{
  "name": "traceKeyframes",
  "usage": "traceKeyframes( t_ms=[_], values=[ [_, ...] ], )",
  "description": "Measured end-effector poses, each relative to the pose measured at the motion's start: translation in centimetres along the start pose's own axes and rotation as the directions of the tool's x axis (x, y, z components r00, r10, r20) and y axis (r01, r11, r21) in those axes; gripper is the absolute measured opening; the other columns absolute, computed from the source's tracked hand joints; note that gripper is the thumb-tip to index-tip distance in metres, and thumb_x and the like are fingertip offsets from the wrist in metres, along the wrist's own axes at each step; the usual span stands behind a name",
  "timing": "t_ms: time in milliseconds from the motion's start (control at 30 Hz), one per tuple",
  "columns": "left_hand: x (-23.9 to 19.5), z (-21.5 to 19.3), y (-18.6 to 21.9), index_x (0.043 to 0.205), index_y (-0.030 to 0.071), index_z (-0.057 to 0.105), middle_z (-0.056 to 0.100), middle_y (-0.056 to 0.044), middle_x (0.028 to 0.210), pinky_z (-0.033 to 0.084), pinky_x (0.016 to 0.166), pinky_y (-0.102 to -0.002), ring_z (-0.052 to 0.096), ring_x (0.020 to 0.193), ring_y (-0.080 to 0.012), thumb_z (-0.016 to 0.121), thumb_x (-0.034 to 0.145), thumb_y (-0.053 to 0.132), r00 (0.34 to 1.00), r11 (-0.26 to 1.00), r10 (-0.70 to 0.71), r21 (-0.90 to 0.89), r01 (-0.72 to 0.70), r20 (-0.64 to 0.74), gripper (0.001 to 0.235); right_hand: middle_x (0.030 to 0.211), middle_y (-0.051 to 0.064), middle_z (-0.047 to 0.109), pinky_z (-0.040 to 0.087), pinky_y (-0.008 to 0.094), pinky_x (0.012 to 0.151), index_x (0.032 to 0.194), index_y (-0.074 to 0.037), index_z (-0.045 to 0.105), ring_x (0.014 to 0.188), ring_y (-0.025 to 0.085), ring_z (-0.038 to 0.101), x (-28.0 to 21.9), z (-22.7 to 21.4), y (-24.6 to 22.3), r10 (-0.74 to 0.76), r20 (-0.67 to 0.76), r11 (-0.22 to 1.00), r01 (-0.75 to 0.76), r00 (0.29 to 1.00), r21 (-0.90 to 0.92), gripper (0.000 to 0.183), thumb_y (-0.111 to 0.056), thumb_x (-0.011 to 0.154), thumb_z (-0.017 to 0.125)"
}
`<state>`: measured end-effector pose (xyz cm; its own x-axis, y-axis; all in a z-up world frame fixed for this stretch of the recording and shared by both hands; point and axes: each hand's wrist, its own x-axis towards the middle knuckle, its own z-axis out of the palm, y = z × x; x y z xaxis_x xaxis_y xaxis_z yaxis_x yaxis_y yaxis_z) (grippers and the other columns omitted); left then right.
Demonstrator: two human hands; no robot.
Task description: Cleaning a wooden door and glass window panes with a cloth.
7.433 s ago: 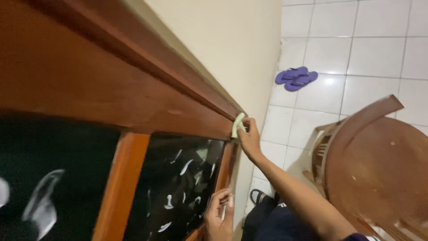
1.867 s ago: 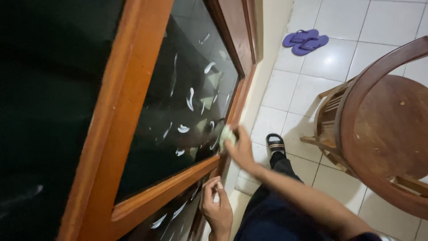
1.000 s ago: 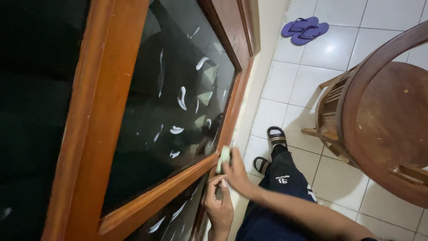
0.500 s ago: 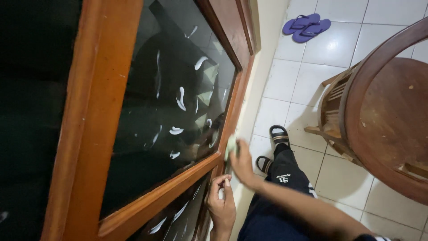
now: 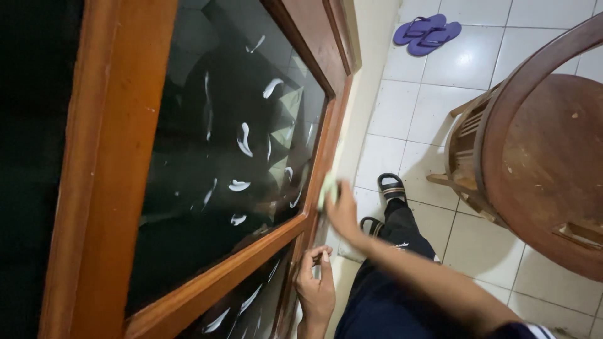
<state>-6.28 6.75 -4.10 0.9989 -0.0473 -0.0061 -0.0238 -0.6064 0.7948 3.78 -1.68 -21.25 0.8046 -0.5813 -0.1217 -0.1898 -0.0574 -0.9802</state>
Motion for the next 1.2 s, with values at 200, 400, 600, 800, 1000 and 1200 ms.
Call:
traceKeyframes(
  t_ms=[200,400,600,800,1000,1200],
  values=[
    [0.4,-0.2,-0.5,0.104,0.002,0.071,0.079,-0.011,0.097,0.059,0.081,-0.036,0.077,0.092,-0.0230,0.060,0.095,0.010,0.995,0.995,-0.100,-0.027,0.100,0.012,0.016,0.092,0.025,0.067,0.055,0.045,0.080,0.106,0.000,0.058,0.088,0.039,0.070,-3.5,-0.3,2.2,0.223,0.284,0.968,-0.179,0.933,-0.173,0.032,-0.017,0.083,0.071],
    [0.6,-0.2,-0.1,0.103,0.002,0.070,0.078,-0.010,0.096,0.059,0.084,-0.035,0.077,0.093,-0.0227,0.059,0.096,0.011,0.992,0.990,-0.129,-0.050,0.129,0.014,0.016,0.105,0.022,0.070,0.053,0.042,0.089,0.115,0.002,0.059,0.098,0.036,0.069,6.9,-1.3,-4.6,-0.003,-0.072,0.995,0.010,0.997,0.104,0.029,-0.012,0.090,0.063],
    [0.7,-0.6,-1.0,0.103,0.002,0.070,0.078,-0.011,0.094,0.058,0.083,-0.035,0.077,0.091,-0.0233,0.061,0.095,0.011,0.993,0.993,-0.112,-0.036,0.113,0.019,0.015,0.108,0.018,0.066,0.055,0.039,0.084,0.123,-0.003,0.049,0.100,0.026,0.067,-2.9,-0.9,-4.7,0.193,0.277,0.935,-0.262,0.941,0.240,0.029,-0.009,0.095,0.054],
    [1.1,-1.0,-0.1,0.104,0.002,0.069,0.079,-0.010,0.097,0.061,0.084,-0.033,0.078,0.092,-0.0206,0.060,0.095,0.009,0.982,0.974,-0.189,-0.120,0.190,0.019,0.015,0.103,0.013,0.062,0.053,0.035,0.075,0.116,-0.001,0.052,0.091,0.024,0.062,6.2,0.7,-3.7,0.205,0.088,0.927,-0.222,0.975,0.302,0.023,-0.005,0.094,0.056],
    [2.1,1.1,-0.3,0.103,0.001,0.070,0.079,-0.010,0.095,0.061,0.084,-0.032,0.078,0.092,-0.0191,0.059,0.095,0.009,0.975,0.958,-0.223,-0.191,0.214,-0.026,0.015,0.107,0.014,0.065,0.051,0.039,0.091,0.119,0.000,0.054,0.101,0.025,0.064,13.3,-1.5,-10.4,-0.023,-0.131,0.948,0.063,0.991,0.311,0.023,-0.007,0.097,0.056],
    [5.6,2.0,3.9,0.106,0.002,0.068,0.078,-0.008,0.097,0.059,0.084,-0.032,0.078,0.093,-0.0186,0.059,0.096,0.009,0.969,0.952,-0.246,-0.192,0.238,-0.018,0.017,0.108,0.013,0.061,0.054,0.037,0.084,0.118,-0.002,0.055,0.100,0.023,0.063,7.5,-2.7,-7.2,-0.048,0.154,0.938,-0.008,0.987,0.345,0.026,-0.005,0.091,0.056]
  ],
)
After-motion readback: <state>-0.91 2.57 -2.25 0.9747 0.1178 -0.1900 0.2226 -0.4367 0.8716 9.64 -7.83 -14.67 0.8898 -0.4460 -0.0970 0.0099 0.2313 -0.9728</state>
